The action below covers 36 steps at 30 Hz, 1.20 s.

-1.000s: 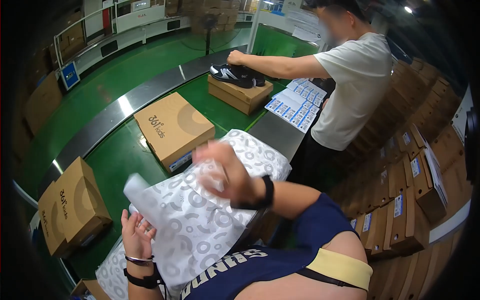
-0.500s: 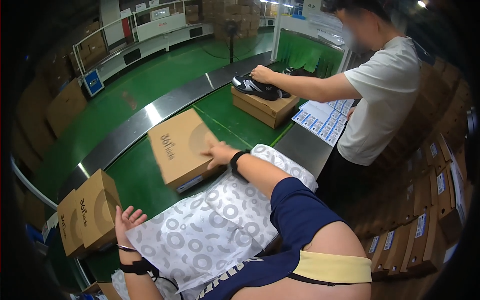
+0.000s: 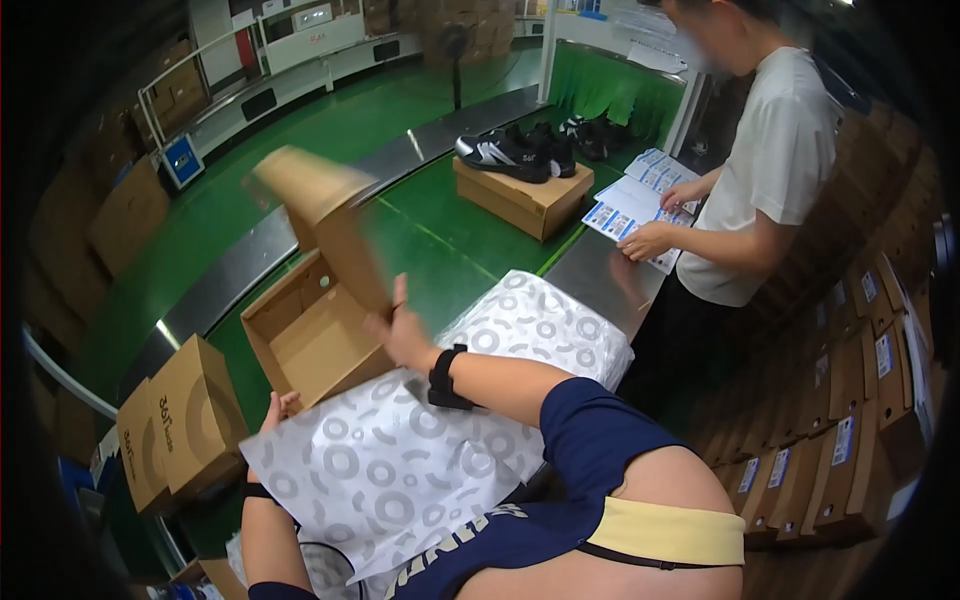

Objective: Pack shoes into boxes at a manufacturing station.

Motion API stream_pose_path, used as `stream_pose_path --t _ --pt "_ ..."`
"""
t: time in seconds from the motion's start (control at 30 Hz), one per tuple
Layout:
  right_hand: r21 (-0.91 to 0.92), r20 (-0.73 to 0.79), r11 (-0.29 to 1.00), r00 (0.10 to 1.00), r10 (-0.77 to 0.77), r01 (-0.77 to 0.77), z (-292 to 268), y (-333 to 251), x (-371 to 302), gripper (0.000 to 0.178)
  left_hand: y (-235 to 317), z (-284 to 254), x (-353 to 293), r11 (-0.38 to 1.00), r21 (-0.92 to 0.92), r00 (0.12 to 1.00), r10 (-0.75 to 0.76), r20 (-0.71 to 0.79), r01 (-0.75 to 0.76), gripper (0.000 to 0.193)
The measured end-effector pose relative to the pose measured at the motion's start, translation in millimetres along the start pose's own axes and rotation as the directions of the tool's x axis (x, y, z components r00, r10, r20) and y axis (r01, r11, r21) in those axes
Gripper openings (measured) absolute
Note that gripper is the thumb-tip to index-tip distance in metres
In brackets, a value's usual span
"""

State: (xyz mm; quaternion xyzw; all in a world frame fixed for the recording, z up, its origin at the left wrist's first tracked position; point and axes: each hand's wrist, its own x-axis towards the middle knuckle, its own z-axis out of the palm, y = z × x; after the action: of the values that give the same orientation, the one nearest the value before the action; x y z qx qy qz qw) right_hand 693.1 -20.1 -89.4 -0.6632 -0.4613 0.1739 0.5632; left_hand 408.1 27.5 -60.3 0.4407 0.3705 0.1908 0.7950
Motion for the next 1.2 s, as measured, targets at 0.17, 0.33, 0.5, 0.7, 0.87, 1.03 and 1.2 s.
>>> stream_pose_path --t 0.17,0.33,0.5,0.7,0.87,1.03,1.2 --pt "0.675 -0.067 0.627 0.814 0.576 -0.388 -25 75 35 0.062 2 1 20 0.969 0.146 0.973 0.215 -0.088 -0.201 0.052" --pt "0.008 0.233 0.956 0.93 0.284 -0.294 -60 -14 -27 0.065 -9 -3 -1 0.842 0.407 0.857 0.467 -0.22 -0.354 0.049" --pt "-0.052 0.529 0.915 0.788 -0.314 0.399 -105 -61 -85 0.065 28 139 -106 0.596 0.528 0.476 0.802 -0.36 -0.605 0.044" --pt "0.011 0.986 0.679 0.104 -0.129 0.734 -82 -117 -124 0.052 23 171 -132 -0.225 0.957 0.634 0.717 0.289 -0.181 0.059" --pt "-0.072 0.495 0.93 0.823 -0.28 0.36 -109 -86 -113 0.052 -63 116 -127 -0.16 0.985 0.925 0.38 -0.003 0.069 0.071" --pt "-0.076 0.858 0.974 0.484 0.173 -0.213 -122 -25 -138 0.087 -131 100 -108 0.904 0.321 0.869 0.381 -0.315 -0.28 0.081" --pt "0.09 0.759 0.922 0.625 0.181 -0.376 -112 -68 -146 0.078 -90 118 -114 0.837 0.244 0.771 0.547 -0.326 -0.491 0.081"
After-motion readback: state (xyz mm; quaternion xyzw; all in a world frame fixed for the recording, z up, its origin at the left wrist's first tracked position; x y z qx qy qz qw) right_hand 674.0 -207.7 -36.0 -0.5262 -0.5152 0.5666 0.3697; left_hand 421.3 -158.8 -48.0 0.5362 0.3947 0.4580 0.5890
